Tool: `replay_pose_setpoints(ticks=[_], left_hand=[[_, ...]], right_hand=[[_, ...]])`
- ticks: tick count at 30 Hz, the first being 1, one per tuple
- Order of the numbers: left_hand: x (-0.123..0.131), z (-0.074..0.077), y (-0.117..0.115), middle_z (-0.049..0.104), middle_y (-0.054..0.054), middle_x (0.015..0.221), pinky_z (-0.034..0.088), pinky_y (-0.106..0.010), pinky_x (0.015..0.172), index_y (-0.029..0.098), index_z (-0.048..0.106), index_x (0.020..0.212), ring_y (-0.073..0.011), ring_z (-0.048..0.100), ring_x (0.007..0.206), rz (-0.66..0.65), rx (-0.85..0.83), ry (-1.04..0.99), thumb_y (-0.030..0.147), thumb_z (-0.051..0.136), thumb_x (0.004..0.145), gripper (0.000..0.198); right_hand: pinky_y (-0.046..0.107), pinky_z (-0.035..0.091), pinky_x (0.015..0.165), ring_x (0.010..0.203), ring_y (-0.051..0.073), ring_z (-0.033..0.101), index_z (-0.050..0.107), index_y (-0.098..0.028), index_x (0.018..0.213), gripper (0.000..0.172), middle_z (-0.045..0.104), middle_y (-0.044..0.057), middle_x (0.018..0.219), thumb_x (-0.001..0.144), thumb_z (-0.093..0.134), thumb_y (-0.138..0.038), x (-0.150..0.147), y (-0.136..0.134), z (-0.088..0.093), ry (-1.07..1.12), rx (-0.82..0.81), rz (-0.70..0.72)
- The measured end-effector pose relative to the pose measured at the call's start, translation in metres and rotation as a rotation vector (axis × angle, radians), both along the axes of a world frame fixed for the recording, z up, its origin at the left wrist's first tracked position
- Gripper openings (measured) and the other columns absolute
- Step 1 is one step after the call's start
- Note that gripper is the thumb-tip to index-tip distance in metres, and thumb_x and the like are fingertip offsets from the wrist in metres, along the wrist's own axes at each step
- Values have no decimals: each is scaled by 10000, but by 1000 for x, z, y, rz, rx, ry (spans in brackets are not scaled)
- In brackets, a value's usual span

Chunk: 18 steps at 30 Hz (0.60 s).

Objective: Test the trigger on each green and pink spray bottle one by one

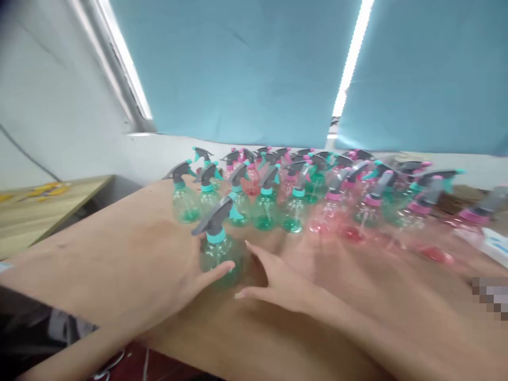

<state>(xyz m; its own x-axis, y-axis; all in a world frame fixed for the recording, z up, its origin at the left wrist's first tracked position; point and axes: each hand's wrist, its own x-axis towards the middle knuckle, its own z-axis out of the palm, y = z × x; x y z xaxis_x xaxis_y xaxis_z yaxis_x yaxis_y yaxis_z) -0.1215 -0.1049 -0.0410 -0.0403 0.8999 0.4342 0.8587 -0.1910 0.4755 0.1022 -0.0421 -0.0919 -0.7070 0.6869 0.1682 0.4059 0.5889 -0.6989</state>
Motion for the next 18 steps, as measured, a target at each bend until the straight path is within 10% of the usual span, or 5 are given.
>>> replay_pose_setpoints(ticks=[8, 18], left_hand=[[120, 5, 32, 577, -118, 1135, 499, -495, 854, 210, 445, 1209, -327, 578, 1052, -365, -232, -114, 541, 667, 746, 610], [178, 21, 70, 502, -102, 1225, 445, -472, 926, 243, 380, 1330, -282, 517, 1104, -658, -160, -233, 388, 626, 812, 591]], right_hand=[[442, 531, 886, 1108, 275, 585, 286, -288, 1405, 769, 551, 84, 1286, 777, 711, -422, 64, -23, 23, 314, 40, -173], [537, 385, 1044, 1298, 339, 399, 328, -293, 1408, 870, 420, 96, 1420, 688, 784, -467, 113, -7, 19, 329, 187, -237]])
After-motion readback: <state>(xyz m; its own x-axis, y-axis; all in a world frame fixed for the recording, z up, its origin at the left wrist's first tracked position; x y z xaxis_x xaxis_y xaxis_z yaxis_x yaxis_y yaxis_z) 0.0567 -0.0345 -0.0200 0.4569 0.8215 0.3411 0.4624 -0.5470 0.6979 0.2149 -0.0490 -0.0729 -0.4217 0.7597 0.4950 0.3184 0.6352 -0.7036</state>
